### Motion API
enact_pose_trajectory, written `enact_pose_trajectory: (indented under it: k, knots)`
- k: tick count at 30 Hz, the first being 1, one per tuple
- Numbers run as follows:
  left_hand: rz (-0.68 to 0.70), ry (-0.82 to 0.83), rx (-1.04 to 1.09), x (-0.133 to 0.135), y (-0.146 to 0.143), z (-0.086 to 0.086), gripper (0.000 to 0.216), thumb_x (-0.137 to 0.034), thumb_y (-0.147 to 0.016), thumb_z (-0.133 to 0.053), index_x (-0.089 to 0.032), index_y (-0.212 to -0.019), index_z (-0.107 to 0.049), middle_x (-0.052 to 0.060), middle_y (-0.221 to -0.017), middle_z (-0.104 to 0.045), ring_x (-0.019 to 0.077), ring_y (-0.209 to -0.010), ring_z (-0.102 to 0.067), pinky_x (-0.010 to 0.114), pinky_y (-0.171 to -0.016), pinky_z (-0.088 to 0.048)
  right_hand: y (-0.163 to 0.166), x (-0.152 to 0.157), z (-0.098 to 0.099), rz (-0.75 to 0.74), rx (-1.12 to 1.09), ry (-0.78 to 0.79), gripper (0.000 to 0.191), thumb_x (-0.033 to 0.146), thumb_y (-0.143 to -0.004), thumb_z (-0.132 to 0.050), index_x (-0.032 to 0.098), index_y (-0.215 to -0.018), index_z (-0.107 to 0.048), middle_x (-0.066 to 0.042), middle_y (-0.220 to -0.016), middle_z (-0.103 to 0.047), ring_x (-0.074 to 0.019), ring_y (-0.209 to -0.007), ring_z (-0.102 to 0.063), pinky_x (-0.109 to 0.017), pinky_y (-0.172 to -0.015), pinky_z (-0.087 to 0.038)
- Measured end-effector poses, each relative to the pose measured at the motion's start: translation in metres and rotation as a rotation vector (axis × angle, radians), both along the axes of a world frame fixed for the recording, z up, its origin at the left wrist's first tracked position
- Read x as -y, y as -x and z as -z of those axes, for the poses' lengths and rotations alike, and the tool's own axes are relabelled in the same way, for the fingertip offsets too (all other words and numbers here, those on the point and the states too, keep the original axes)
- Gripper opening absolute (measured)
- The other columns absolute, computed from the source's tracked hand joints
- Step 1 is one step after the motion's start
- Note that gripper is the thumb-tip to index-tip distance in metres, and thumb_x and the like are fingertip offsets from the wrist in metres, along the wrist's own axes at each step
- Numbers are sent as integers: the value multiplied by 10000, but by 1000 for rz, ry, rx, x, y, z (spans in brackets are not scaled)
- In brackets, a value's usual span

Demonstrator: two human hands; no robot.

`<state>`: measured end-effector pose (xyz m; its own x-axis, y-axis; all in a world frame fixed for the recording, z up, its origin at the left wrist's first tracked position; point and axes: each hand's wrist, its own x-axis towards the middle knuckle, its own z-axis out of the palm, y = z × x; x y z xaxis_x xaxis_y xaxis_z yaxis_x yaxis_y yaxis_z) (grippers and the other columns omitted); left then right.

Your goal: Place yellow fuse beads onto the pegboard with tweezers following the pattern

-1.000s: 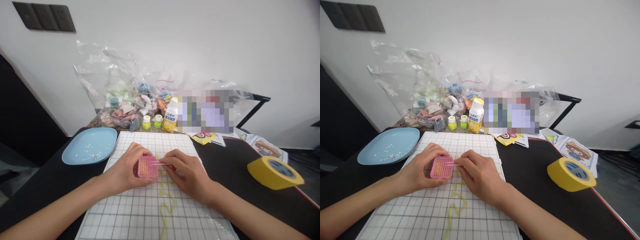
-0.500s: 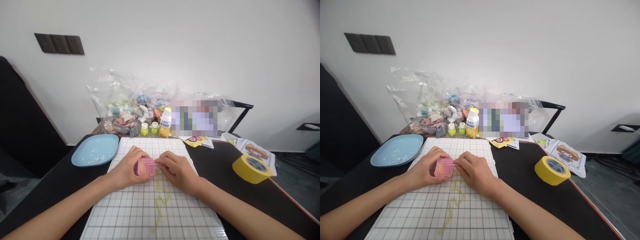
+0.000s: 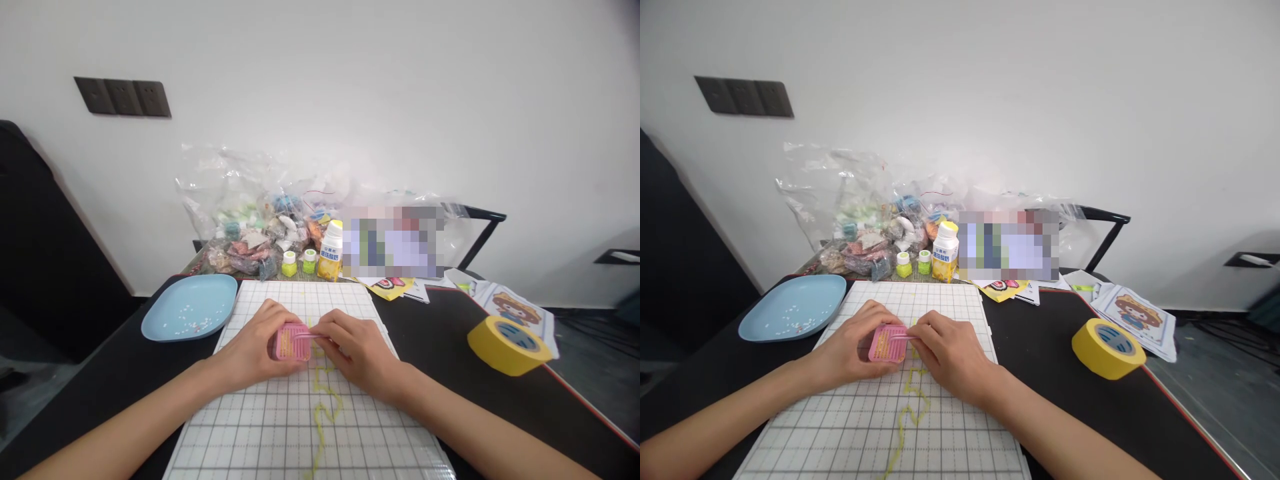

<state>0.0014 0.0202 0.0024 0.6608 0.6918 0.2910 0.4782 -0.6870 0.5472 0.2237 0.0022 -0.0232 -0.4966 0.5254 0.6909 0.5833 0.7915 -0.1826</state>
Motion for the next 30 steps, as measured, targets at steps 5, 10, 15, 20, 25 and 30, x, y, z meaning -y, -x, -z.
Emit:
enact_pose_trajectory:
  k: [5,10,15,20,25,30]
  knots:
    - [2,-6,7,1,1,-2,354,-319,-775,-757,-224,-1063,-575,30,-981,-578,244,-974,-489,388,-847,-468,-2,-2,-2,25,-74,-2,184,231,-965,-454,180,-972,-630,-28,-838,-663,-95,-647,-593,-203,-512,-406]
    - [-28,-2,14,2,4,-1,347,-274,-792,-729,-231,-1085,-550,30,-993,-584,247,-971,-509,400,-847,-466,-9,-8,-1,79,-114,-1,169,228,-957,-468,172,-974,-626,-39,-846,-666,-95,-633,-582,-207,-521,-423]
    - [-47,20,16,3,6,-2,342,-290,-795,-731,-232,-1074,-542,24,-1012,-586,233,-943,-563,388,-835,-484,-14,-10,0,77,-117,32,158,228,-952,-472,177,-972,-620,-43,-842,-664,-103,-651,-600,-208,-524,-434]
    - [-38,26,13,9,3,-5,327,-263,-789,-718,-238,-1067,-548,22,-1003,-598,230,-944,-574,375,-832,-491,-12,-6,0,15,-119,72,144,217,-945,-474,183,-986,-608,-36,-853,-662,-97,-638,-594,-207,-525,-447]
    - [-48,54,22,12,2,-2,326,-289,-803,-709,-240,-1081,-546,22,-1008,-594,223,-931,-580,363,-824,-498,-9,-3,-1,-15,-130,63,136,207,-939,-478,178,-983,-604,-33,-851,-661,-92,-620,-580,-212,-536,-462]
    - [-71,43,18,7,6,3,472,-321,-813,-709,-233,-1218,-484,53,-1077,-563,256,-985,-551,433,-875,-471,-12,-7,-1,24,-121,62,139,211,-940,-479,176,-975,-609,-35,-852,-659,-97,-645,-584,-210,-533,-445]
